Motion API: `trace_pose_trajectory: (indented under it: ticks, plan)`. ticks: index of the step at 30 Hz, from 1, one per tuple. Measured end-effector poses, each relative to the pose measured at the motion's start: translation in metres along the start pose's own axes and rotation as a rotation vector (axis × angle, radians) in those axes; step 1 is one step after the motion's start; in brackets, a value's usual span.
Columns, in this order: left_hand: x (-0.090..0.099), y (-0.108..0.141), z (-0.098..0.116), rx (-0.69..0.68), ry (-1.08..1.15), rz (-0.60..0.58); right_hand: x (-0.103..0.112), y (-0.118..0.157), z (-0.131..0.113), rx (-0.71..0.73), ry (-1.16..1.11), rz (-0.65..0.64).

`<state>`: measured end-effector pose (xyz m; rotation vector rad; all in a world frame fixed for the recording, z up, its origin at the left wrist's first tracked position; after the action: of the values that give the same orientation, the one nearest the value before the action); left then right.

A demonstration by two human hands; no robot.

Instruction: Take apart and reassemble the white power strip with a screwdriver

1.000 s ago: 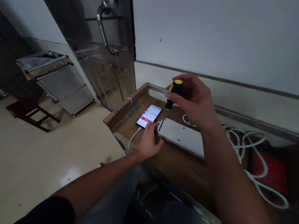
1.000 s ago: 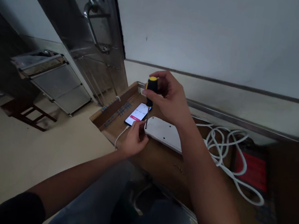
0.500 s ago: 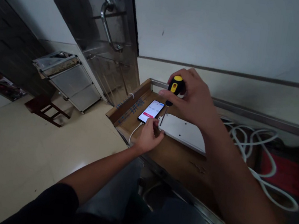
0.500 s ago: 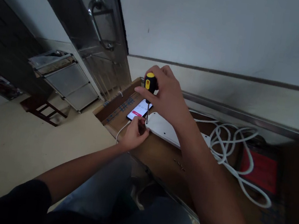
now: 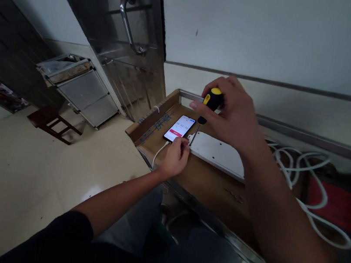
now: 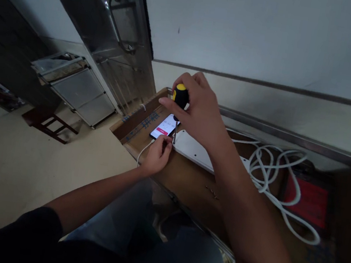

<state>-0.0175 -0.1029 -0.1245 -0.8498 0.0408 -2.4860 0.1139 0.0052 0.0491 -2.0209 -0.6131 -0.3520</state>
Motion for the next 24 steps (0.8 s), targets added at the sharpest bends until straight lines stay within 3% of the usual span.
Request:
trace_pose_trajectory:
  ticks: [3, 8, 10, 11, 12, 15, 16, 17, 21, 24]
  plan:
    - [0.002, 0.011, 0.007, -0.089, -0.042, -0.08, 0.003, 0.001, 0.002, -0.022, 0.036, -0.013]
    - [-0.011, 0.039, 0.038, -0.448, -0.111, -0.498, 0.008, 0.002, 0.004, -0.078, -0.051, 0.004]
    - [-0.004, 0.035, 0.049, -0.561, -0.16, -0.558, 0.009, 0.002, 0.004, -0.117, -0.119, 0.022]
    - [0.005, 0.026, 0.053, -0.576, -0.157, -0.491, 0.009, 0.002, 0.004, -0.136, -0.166, 0.027]
    - [0.02, 0.013, 0.055, -0.536, -0.106, -0.331, 0.009, 0.001, 0.003, -0.153, -0.226, 0.021]
    - [0.075, -0.02, 0.047, -0.286, 0.177, 0.437, 0.006, 0.0, 0.0, -0.182, -0.408, -0.039]
    - [0.086, -0.025, 0.043, -0.25, 0.243, 0.573, 0.005, -0.001, -0.002, -0.172, -0.439, -0.056]
    - [0.09, -0.027, 0.041, -0.249, 0.29, 0.587, 0.004, -0.001, -0.003, -0.156, -0.45, -0.068]
    - [0.065, -0.023, 0.044, -0.309, 0.222, 0.06, 0.003, -0.001, -0.006, -0.119, -0.451, -0.074]
    - [0.053, -0.028, 0.051, -0.255, 0.319, -0.102, 0.005, -0.001, -0.005, -0.139, -0.405, -0.036]
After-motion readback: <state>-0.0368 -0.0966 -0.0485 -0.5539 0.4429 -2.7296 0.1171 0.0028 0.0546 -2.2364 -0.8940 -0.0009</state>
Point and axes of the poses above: each hand's wrist, its own y-axis away from the middle knuckle, its own x-axis out of the back of the hand, z = x × y, the point moved 3 cm from there along -y, towards the middle knuckle, and after that the axes turned 12 degrees about x, right-handed, at the moved point
